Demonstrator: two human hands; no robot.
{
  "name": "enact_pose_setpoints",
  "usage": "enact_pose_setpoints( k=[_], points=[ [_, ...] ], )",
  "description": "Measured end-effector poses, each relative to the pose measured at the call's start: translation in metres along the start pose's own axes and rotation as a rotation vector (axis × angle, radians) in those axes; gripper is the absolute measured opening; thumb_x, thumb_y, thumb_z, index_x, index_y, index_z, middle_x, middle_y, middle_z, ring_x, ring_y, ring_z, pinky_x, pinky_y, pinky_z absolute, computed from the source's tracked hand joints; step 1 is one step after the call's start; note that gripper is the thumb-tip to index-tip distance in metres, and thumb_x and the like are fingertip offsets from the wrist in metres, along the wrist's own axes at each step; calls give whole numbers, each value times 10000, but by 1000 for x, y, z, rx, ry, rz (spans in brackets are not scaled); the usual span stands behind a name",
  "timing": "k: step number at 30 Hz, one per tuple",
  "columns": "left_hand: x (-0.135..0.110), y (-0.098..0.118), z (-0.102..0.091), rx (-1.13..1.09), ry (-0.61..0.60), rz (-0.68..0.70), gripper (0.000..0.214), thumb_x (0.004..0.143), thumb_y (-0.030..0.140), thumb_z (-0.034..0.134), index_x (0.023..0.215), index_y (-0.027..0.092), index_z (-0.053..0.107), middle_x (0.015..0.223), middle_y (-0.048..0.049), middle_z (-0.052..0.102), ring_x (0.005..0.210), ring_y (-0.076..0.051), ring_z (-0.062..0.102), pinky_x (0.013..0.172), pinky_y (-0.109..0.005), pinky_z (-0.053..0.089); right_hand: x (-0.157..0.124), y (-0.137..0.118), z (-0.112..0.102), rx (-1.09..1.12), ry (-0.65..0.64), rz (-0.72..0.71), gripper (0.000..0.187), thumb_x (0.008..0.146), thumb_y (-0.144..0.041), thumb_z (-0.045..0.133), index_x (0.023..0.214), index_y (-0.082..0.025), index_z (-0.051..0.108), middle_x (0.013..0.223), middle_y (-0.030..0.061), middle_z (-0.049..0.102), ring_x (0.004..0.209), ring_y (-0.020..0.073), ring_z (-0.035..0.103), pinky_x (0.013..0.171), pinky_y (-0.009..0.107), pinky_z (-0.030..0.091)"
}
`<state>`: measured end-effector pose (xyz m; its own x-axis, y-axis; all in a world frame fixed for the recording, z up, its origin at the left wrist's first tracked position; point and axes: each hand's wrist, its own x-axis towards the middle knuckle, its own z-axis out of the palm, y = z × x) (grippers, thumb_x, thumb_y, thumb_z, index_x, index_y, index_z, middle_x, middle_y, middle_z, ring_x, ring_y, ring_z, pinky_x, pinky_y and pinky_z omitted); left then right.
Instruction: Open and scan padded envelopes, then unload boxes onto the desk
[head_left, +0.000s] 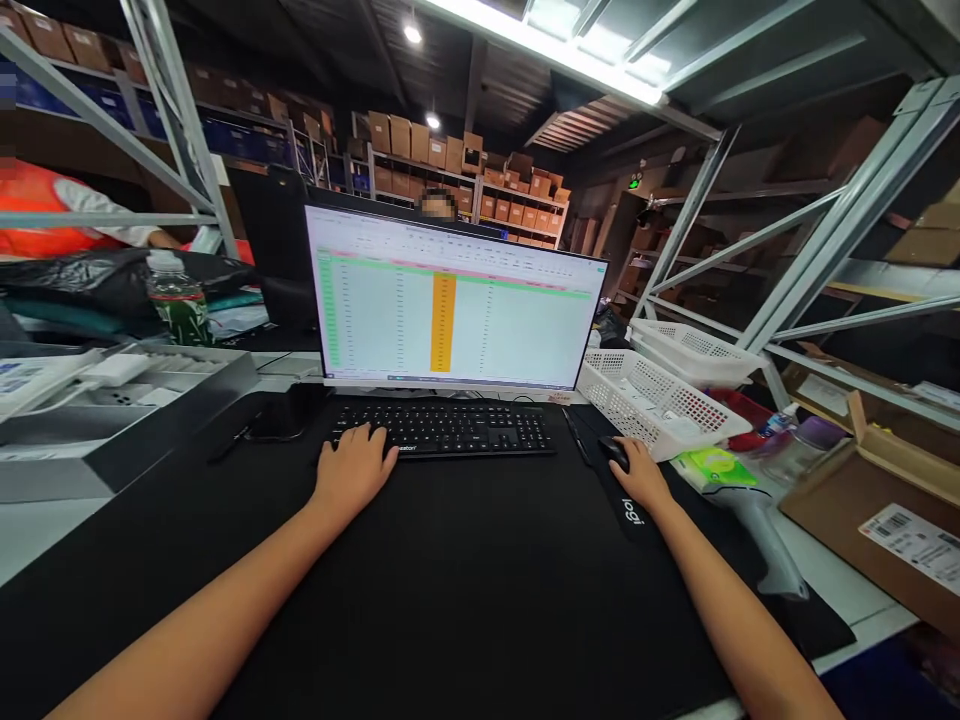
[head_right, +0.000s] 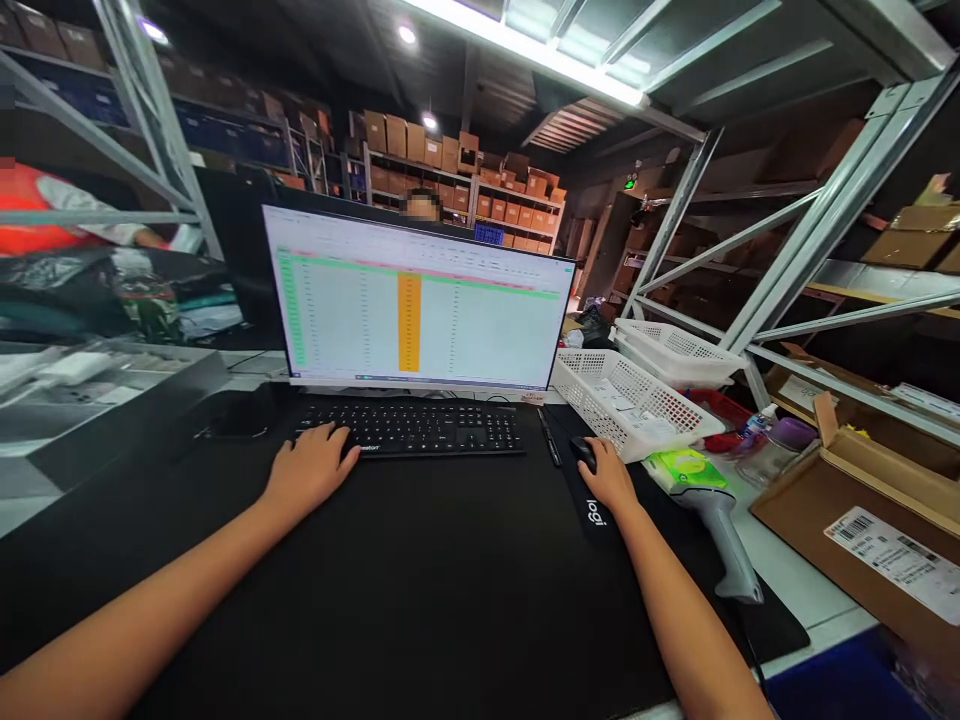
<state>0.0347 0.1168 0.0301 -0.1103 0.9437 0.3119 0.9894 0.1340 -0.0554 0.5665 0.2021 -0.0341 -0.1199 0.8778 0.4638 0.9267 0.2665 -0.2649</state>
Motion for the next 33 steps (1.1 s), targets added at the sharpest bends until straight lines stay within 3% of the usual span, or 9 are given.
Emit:
enact_pose_setpoints(
  k=[6,14,18,20,22,25,28,33],
  points=[
    [0,-1,-6,-37,-36,40,543,986,432,263,1226,109,627,1339,-249,588,1238,-413,551,993,-623,473,0,-16,-16,-89,55,-1,464,948,-339,533,1359,-135,597,1367,205,566,1278,339,553,1125,508,446],
    [8,-7,-6,-54,-109,79,617,984,499,207,1188,72,604,1274,-248,597,1202,-420,537,983,-642,470,-1,-23,-28,-62,33,53,428,975,-300,519,1368,-156,606,1377,185,565,1317,308,523,1151,481,426],
    [9,-7,-4,-37,-98,68,633,976,519,188,1184,87,601,1283,-232,592,1216,-413,532,993,-632,472,0,-51,-33,-8,99,-64,378,971,-257,533,1315,-137,634,1385,193,561,1333,298,508,1173,463,393],
    [10,-7,-3,-29,-103,63,626,971,521,183,1160,101,606,1278,-224,596,1215,-407,535,995,-630,473,4,-79,-29,53,73,-189,371,956,-240,561,1308,-146,636,1356,170,589,1312,273,526,1163,437,403],
    [12,-7,-2,-26,-115,59,626,966,530,177,1134,115,614,1258,-216,605,1206,-400,540,989,-624,481,12,-109,-18,104,-38,-302,405,936,-260,618,1326,-151,628,1348,153,600,1296,261,544,1147,416,423],
    [13,-8,-1,-19,-108,48,653,960,542,153,1133,121,621,1228,-214,616,1185,-395,551,972,-608,493,32,-145,4,103,-156,-300,461,947,-319,650,1374,-153,607,1408,162,561,1308,280,542,1137,436,433],
    [13,-8,-1,-13,-97,55,672,954,545,137,1125,117,626,1194,-217,623,1147,-395,564,954,-597,499,55,-159,22,71,-166,-228,388,995,-326,608,1355,-183,632,1422,151,554,1306,281,537,1130,452,428],
    [13,-8,-3,-6,-98,57,657,948,530,121,1079,126,624,1165,-199,623,1108,-387,570,945,-590,500,73,-161,34,70,-103,-171,314,1022,-339,584,1271,-173,677,1405,146,574,1313,284,515,1124,449,418]
  ],
)
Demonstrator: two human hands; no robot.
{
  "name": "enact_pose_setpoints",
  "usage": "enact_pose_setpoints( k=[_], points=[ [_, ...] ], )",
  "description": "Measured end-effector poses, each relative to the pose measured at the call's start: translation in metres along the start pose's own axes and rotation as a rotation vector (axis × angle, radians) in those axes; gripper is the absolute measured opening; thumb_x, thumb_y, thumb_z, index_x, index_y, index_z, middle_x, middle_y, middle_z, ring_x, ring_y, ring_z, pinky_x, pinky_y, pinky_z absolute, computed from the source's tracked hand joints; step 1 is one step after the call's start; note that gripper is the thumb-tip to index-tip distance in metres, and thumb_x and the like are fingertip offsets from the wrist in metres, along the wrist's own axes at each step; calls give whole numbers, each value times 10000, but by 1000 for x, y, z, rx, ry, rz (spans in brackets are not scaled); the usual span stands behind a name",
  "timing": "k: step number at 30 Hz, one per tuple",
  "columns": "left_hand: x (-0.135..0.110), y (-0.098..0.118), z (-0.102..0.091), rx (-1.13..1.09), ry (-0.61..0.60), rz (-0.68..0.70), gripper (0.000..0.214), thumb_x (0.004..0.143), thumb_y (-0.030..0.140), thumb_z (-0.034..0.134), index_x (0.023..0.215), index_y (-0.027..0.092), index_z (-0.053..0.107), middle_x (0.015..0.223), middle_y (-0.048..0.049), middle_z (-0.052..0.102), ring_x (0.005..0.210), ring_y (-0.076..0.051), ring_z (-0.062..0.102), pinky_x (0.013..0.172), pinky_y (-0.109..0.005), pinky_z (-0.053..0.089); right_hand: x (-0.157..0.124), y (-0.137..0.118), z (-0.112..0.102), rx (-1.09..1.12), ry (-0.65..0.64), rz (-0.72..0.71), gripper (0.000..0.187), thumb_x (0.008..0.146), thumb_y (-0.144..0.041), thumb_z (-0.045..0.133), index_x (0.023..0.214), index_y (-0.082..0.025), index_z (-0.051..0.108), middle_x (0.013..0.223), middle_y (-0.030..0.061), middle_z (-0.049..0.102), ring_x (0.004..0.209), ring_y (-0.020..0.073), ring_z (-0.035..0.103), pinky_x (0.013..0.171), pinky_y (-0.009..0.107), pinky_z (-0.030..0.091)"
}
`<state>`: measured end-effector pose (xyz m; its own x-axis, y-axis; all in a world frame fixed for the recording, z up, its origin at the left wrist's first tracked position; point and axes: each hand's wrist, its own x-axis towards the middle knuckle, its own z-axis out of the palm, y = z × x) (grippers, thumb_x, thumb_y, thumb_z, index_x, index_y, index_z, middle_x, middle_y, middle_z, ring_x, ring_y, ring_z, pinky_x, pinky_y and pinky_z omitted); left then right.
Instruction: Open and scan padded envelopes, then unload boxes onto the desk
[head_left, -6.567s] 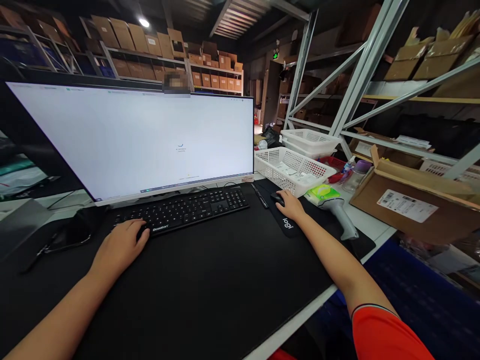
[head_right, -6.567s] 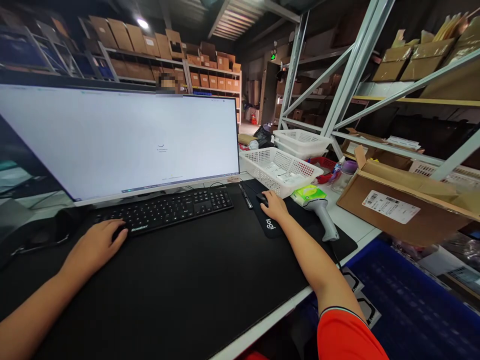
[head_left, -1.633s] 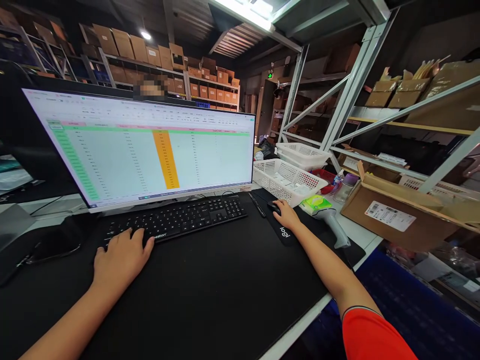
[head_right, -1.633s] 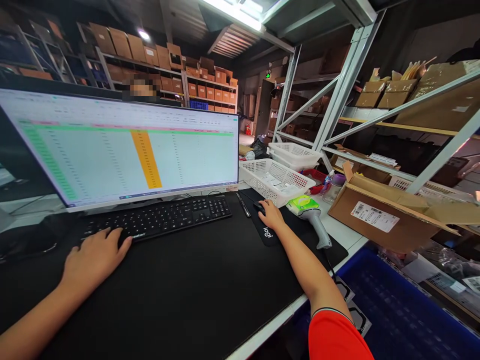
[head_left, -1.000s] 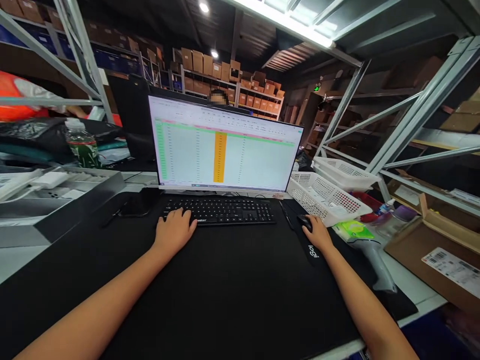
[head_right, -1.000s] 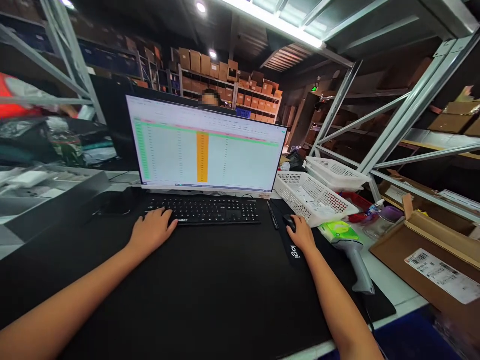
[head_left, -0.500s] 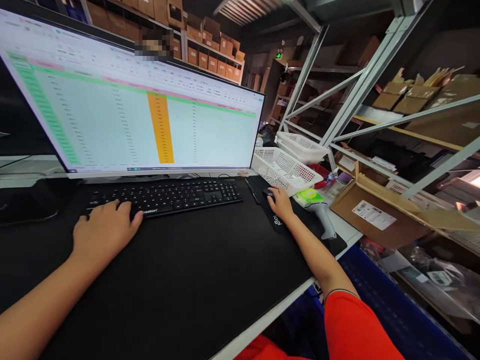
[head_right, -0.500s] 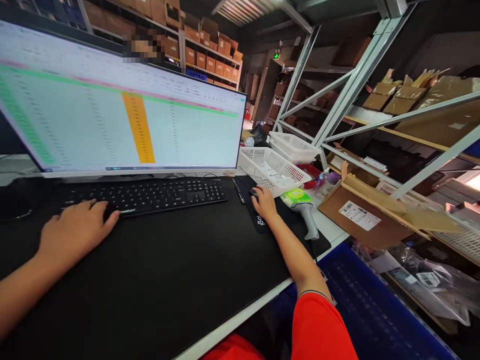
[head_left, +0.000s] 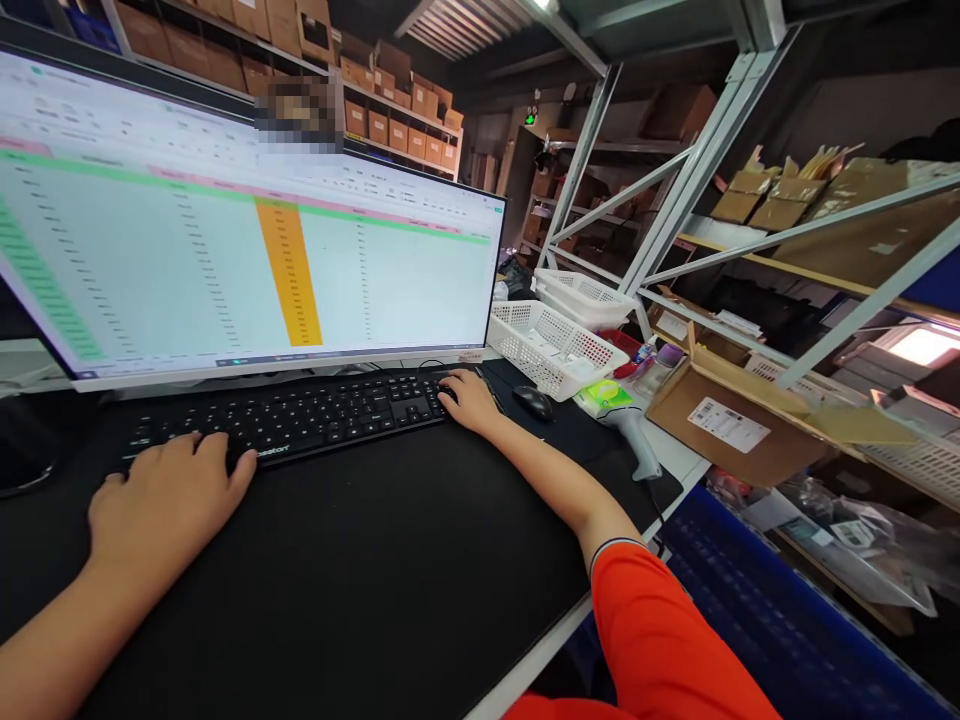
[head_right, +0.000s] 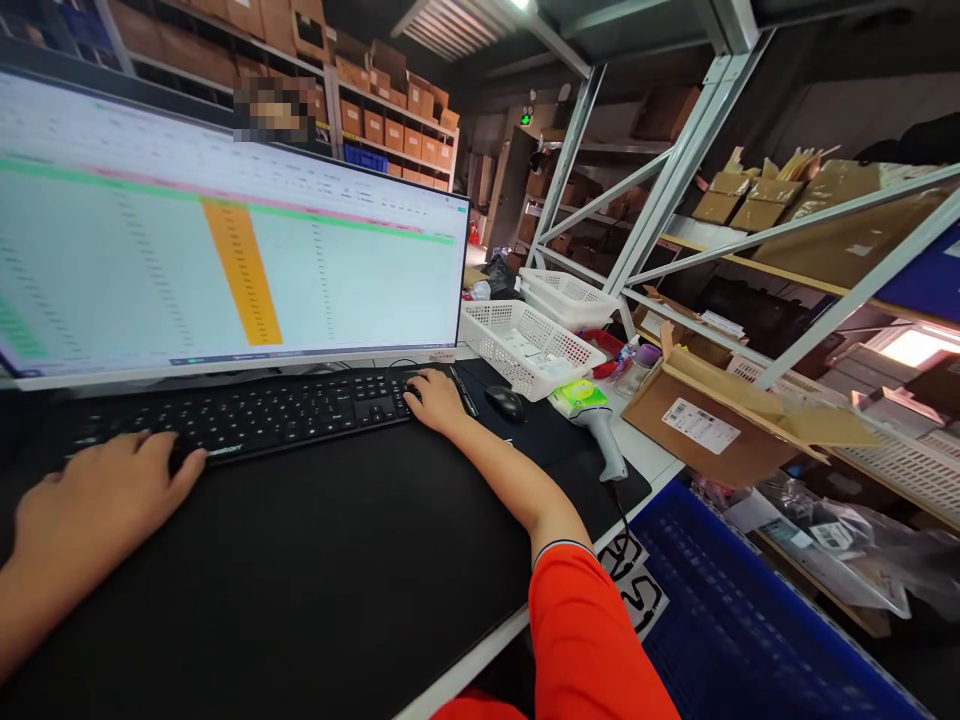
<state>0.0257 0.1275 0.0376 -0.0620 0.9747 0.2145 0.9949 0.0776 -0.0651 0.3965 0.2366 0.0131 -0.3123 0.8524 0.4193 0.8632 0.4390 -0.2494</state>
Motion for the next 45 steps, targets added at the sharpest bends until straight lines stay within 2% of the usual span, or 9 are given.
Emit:
enact_pose_setpoints(
  k=[4,13,20,26,28,35,38,42,45],
  points=[
    [2,0,1,-11,-6,-23,638,944,540,119,1029,148,616,1146,-176,621,1093,-384,570,939,-576,504,-4,-3,3,11,50,19,309,1016,-348,592,1272,-192,670,1401,134,571,1318,272,508,1128,443,410],
    [3,-1,8,18,18,-10,651,939,549,69,979,168,595,1109,-156,619,1014,-355,576,916,-581,510,-6,-6,6,0,11,-8,329,1026,-411,576,1258,-217,707,1439,133,554,1377,295,464,1157,481,383],
    [1,0,7,50,30,-9,644,952,526,103,1009,156,628,1116,-179,637,1043,-355,581,911,-555,510,2,2,0,107,1,62,530,1040,-389,517,1488,-111,462,1351,173,625,1298,290,534,1138,456,395],
    [2,0,6,15,27,-6,633,948,522,123,1011,150,631,1133,-179,638,1054,-363,582,916,-566,505,-7,2,-1,46,55,-38,238,1006,-250,541,1168,-174,697,1287,124,622,1257,256,539,1121,413,410],
    [2,0,5,18,33,-9,612,951,514,147,1012,144,631,1110,-180,639,1040,-366,588,908,-568,506,-10,1,1,40,77,-68,215,1000,-234,545,1103,-188,727,1266,112,629,1240,248,551,1102,409,427],
    [-5,8,-2,2,53,-32,518,977,427,247,1109,116,639,1210,-219,624,1147,-384,588,933,-554,494,-13,2,10,44,88,-88,245,993,-272,559,1052,-197,784,1306,138,634,1268,294,550,1116,463,433],
    [-8,9,-1,5,77,-51,489,989,403,267,1155,124,633,1269,-228,613,1200,-366,568,975,-548,480,-14,4,12,7,91,-96,297,986,-279,557,1200,-176,737,1347,159,616,1287,308,547,1116,474,435],
    [-10,8,2,0,88,-65,461,999,374,300,1182,111,631,1291,-229,610,1217,-357,560,994,-549,474,-12,9,-7,-105,97,-97,319,970,-275,568,1237,-166,704,1343,166,622,1277,316,556,1115,481,426],
    [-10,8,3,-7,94,-67,442,998,356,329,1197,106,635,1302,-231,607,1230,-362,554,1008,-567,465,-10,26,-32,-177,127,9,270,968,-287,566,1157,-190,733,1282,153,654,1225,317,586,1083,477,442]
  ],
)
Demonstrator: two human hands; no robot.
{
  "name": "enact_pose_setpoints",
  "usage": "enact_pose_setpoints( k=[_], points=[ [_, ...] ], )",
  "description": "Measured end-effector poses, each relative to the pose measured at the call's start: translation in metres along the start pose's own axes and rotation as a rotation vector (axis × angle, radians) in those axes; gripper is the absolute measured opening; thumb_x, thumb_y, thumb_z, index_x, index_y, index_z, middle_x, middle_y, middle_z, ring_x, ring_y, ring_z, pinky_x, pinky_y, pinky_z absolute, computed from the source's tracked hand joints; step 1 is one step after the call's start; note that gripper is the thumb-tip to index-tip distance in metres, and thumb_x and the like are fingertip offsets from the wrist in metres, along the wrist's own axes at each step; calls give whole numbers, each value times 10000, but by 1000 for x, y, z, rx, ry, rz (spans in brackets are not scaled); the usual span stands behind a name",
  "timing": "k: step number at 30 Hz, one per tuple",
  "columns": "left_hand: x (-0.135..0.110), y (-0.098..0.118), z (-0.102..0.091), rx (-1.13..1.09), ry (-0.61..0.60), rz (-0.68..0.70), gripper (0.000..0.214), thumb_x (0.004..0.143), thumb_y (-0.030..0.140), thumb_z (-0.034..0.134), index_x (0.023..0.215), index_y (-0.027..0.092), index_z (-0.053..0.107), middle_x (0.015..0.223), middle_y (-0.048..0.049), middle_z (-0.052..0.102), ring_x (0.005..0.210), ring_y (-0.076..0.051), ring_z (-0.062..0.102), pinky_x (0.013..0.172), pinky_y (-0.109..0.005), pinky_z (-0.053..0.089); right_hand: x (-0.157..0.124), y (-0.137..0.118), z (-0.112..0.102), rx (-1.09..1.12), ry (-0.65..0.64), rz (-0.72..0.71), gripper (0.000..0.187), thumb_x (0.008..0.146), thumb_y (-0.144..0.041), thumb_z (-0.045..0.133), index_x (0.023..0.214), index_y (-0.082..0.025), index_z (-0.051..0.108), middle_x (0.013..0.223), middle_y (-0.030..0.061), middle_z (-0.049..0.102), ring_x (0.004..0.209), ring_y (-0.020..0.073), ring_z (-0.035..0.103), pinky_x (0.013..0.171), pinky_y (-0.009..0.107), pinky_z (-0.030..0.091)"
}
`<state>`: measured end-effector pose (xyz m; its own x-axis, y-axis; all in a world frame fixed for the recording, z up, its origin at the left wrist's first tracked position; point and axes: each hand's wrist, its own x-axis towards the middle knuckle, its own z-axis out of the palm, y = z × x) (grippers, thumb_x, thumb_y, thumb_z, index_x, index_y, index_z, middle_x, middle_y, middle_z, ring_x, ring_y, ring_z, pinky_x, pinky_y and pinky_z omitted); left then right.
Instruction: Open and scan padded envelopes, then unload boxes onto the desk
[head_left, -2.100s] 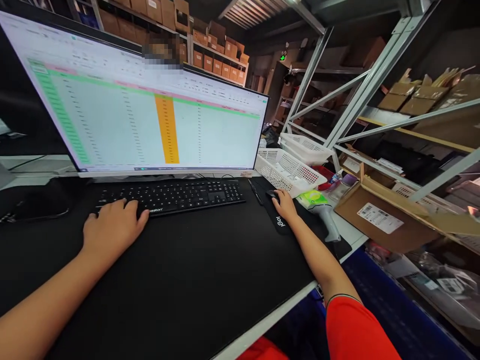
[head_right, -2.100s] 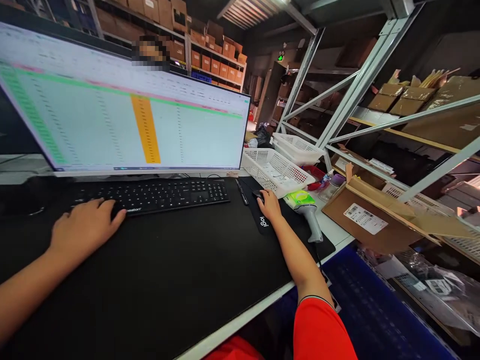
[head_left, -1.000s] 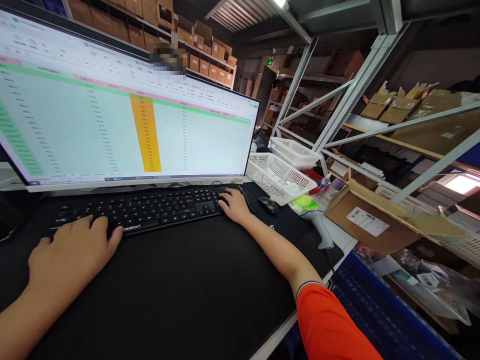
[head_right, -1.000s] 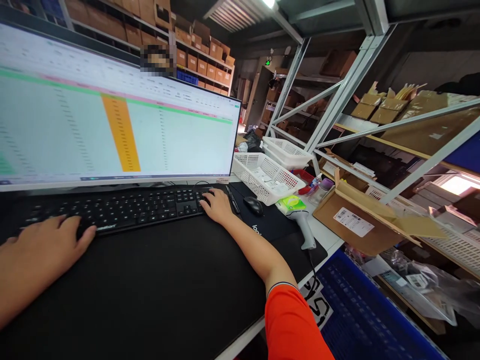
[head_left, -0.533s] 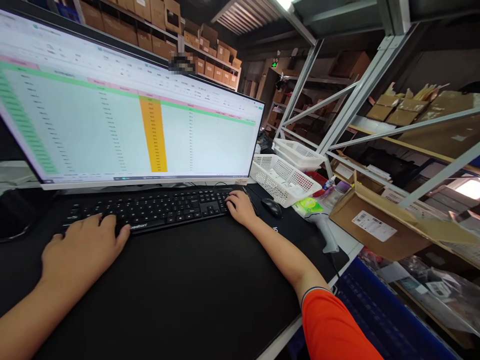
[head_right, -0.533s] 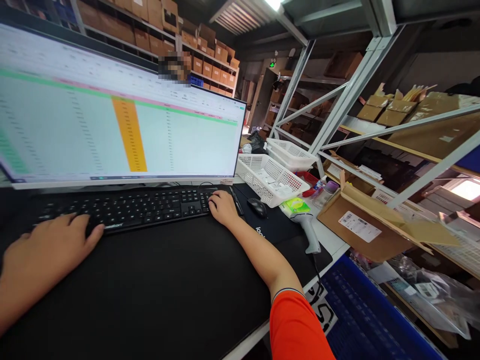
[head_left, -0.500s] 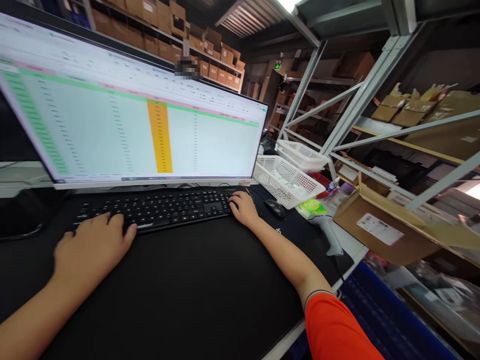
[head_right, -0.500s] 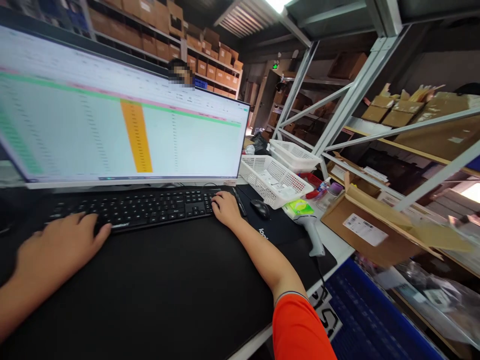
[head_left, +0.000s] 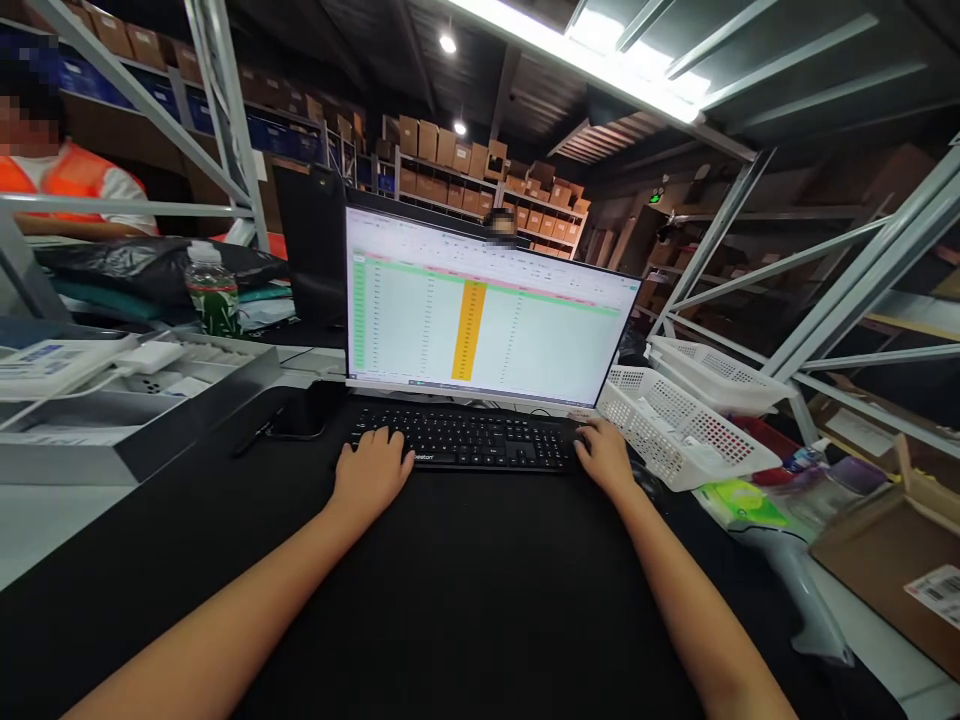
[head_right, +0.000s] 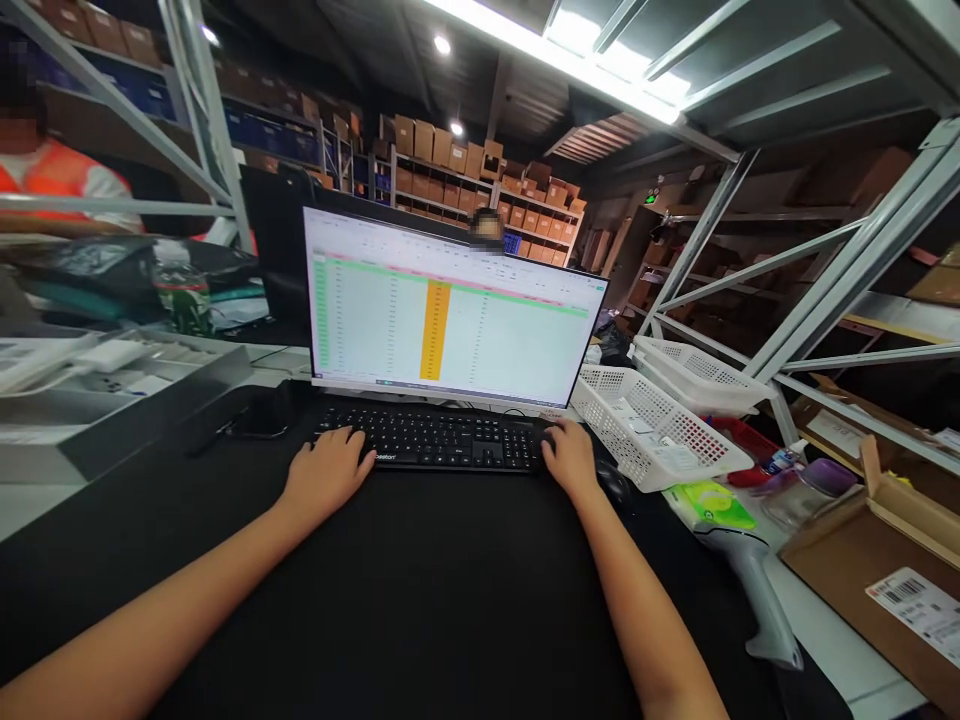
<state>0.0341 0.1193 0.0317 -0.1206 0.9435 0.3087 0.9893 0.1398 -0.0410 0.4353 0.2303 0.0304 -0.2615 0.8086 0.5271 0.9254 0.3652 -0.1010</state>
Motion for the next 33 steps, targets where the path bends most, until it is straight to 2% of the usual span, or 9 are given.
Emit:
enact_pose_setpoints(
  k=[3,5,9,12,15,19,27,33],
  points=[
    [-1,1,-1,-4,11,7,433,998,352,338,1191,106,638,1269,-219,620,1190,-357,568,1004,-581,468,-5,35,-14,-44,-46,133,265,963,-296,561,1127,-188,738,1185,143,689,1143,315,625,1038,459,470],
    [-1,1,-2,-7,17,9,423,997,351,347,1182,108,640,1243,-209,628,1166,-352,575,1001,-587,470,-18,62,-16,-76,-95,173,291,956,-306,558,1147,-165,727,1169,152,689,1129,328,627,1042,471,469],
    [-2,2,-2,-18,25,5,416,1000,344,343,1168,107,641,1208,-202,632,1153,-352,576,1014,-606,459,-55,104,-9,-43,-100,205,433,963,-385,527,1305,-145,642,1240,167,645,1177,335,610,1051,486,474],
    [-2,2,-1,-26,23,2,421,1002,345,337,1168,106,642,1227,-208,626,1165,-357,571,1019,-613,455,-79,120,1,47,-72,196,525,952,-432,512,1383,-138,568,1309,171,597,1243,321,582,1070,468,479],
    [-3,2,-1,-23,21,0,425,1003,338,333,1186,106,638,1271,-212,616,1195,-363,561,1020,-607,459,-91,125,13,103,-29,189,525,943,-443,497,1387,-170,550,1349,157,564,1300,307,549,1095,463,470],
    [-3,2,-2,-8,19,-3,427,1006,332,327,1196,109,638,1295,-210,614,1210,-364,561,1020,-605,465,-90,125,20,134,-16,167,493,935,-405,491,1384,-212,561,1358,128,561,1304,289,551,1120,461,455],
    [-1,1,0,-16,9,-4,432,1006,333,344,1230,104,634,1339,-221,605,1234,-366,562,1035,-625,461,-90,117,16,96,-71,149,471,956,-396,465,1384,-244,590,1422,107,538,1292,279,575,1092,450,482],
    [-2,1,-1,-23,-2,-7,433,1005,339,352,1241,107,632,1365,-222,597,1259,-367,551,1053,-639,454,-90,116,14,80,-82,164,479,953,-397,446,1375,-227,596,1422,120,528,1283,286,582,1058,449,505]
  ],
)
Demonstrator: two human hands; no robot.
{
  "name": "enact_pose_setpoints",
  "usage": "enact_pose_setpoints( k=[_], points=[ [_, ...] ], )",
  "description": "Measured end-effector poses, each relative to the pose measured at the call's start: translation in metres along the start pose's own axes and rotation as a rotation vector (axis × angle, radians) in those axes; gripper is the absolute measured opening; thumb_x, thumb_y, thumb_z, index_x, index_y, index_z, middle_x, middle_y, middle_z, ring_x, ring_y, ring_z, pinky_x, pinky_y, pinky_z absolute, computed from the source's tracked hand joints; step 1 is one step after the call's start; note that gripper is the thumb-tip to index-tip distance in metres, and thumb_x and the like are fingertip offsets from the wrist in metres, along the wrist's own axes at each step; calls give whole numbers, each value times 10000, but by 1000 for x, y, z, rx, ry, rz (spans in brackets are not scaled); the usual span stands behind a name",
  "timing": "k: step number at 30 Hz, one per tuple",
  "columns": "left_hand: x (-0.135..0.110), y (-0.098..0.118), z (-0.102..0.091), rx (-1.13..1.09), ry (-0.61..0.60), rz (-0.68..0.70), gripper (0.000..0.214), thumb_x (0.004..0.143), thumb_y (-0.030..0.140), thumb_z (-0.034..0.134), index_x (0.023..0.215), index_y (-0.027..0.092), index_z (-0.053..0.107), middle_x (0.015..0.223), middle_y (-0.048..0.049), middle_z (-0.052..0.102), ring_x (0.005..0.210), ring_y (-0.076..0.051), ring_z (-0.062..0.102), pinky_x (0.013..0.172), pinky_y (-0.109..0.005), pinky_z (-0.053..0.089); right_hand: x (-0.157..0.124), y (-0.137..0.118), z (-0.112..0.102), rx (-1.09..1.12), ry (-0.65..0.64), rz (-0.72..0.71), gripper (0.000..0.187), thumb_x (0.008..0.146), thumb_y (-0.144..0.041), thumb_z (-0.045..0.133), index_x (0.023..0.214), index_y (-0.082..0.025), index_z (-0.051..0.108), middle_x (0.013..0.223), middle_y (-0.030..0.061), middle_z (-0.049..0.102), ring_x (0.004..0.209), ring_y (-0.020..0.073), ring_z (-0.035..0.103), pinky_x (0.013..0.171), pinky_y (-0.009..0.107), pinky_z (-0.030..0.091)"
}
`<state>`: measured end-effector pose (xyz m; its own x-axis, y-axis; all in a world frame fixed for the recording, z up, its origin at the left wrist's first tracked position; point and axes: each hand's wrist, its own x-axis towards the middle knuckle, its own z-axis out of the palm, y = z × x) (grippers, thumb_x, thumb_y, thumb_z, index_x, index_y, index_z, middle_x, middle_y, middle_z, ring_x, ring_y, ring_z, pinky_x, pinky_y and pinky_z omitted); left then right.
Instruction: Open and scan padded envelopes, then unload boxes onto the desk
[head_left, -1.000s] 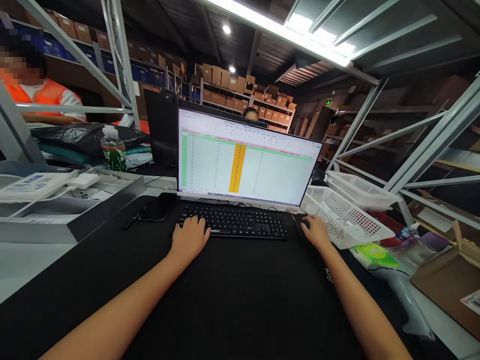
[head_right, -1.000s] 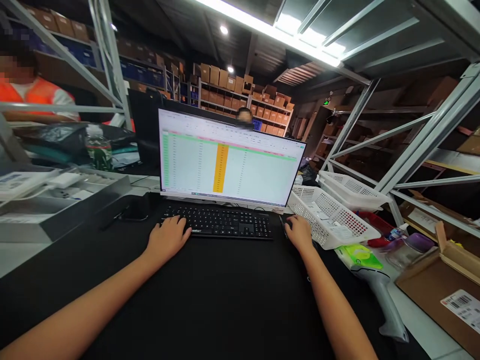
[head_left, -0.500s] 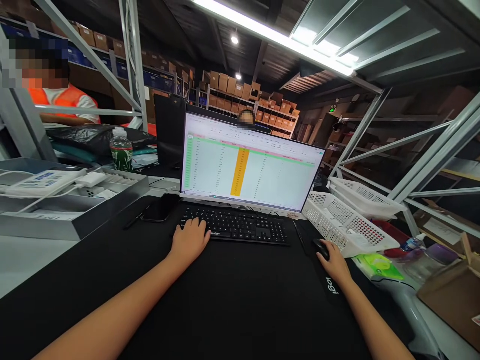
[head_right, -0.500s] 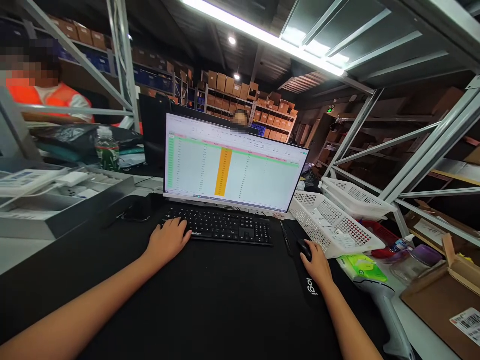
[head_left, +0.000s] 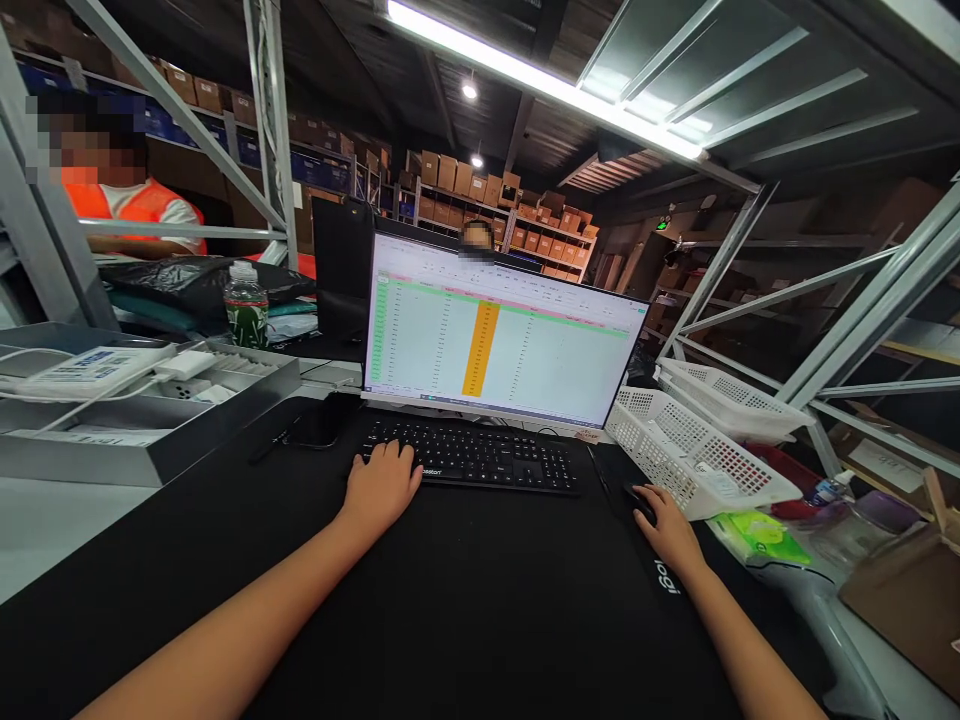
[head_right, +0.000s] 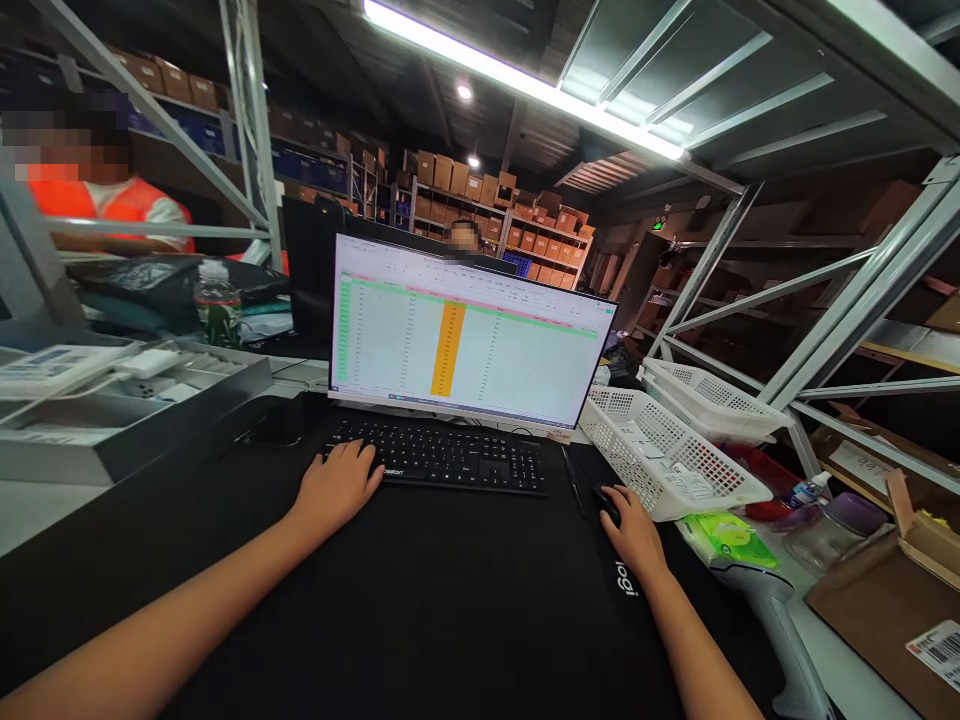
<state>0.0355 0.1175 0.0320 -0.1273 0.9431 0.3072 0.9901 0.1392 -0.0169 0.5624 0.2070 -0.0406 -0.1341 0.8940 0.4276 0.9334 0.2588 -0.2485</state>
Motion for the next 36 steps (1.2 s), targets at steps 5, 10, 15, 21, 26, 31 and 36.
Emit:
enact_pose_setpoints(
  k=[5,10,15,21,26,31,36],
  points=[
    [-1,1,-2,-3,2,-1,425,1001,332,352,1224,109,637,1333,-218,610,1236,-361,559,1048,-635,457,0,0,1,24,10,-3,501,949,-394,450,1404,-220,564,1411,123,522,1294,282,574,1088,454,488],
    [-2,1,-2,-14,3,-7,437,998,337,347,1228,101,634,1333,-227,607,1231,-363,554,1046,-630,452,-2,-1,-1,42,14,-11,483,954,-404,458,1400,-255,572,1426,104,525,1323,279,556,1098,453,485],
    [-1,2,-4,-20,-4,-17,433,997,336,349,1230,116,640,1345,-229,605,1232,-353,556,1050,-601,448,-2,-3,-2,47,4,-21,474,958,-423,473,1393,-270,586,1440,99,531,1303,285,570,1105,471,481],
    [-1,2,-5,-19,-9,-16,438,996,336,341,1228,113,638,1346,-229,602,1236,-359,552,1051,-609,441,-2,-3,-1,64,12,-26,448,968,-425,467,1365,-274,608,1439,90,536,1331,274,559,1131,450,463],
    [-2,3,-5,-6,-12,-18,441,1000,336,318,1204,114,640,1315,-224,611,1224,-362,559,1045,-605,448,-1,-1,-1,62,8,-31,447,967,-422,472,1355,-260,623,1428,106,537,1320,279,564,1109,452,479],
    [-2,3,-5,-9,-5,-15,438,999,335,324,1213,117,638,1324,-222,605,1238,-363,551,1056,-613,441,0,-2,0,44,3,-17,449,953,-403,486,1354,-254,622,1427,105,534,1304,273,572,1099,441,484],
    [-1,2,-3,-50,-10,-18,440,988,345,349,1227,107,632,1333,-234,594,1251,-381,541,1044,-643,437,-1,-7,-5,41,5,-19,463,950,-394,499,1385,-264,591,1410,103,529,1299,272,566,1108,442,473]
  ],
)
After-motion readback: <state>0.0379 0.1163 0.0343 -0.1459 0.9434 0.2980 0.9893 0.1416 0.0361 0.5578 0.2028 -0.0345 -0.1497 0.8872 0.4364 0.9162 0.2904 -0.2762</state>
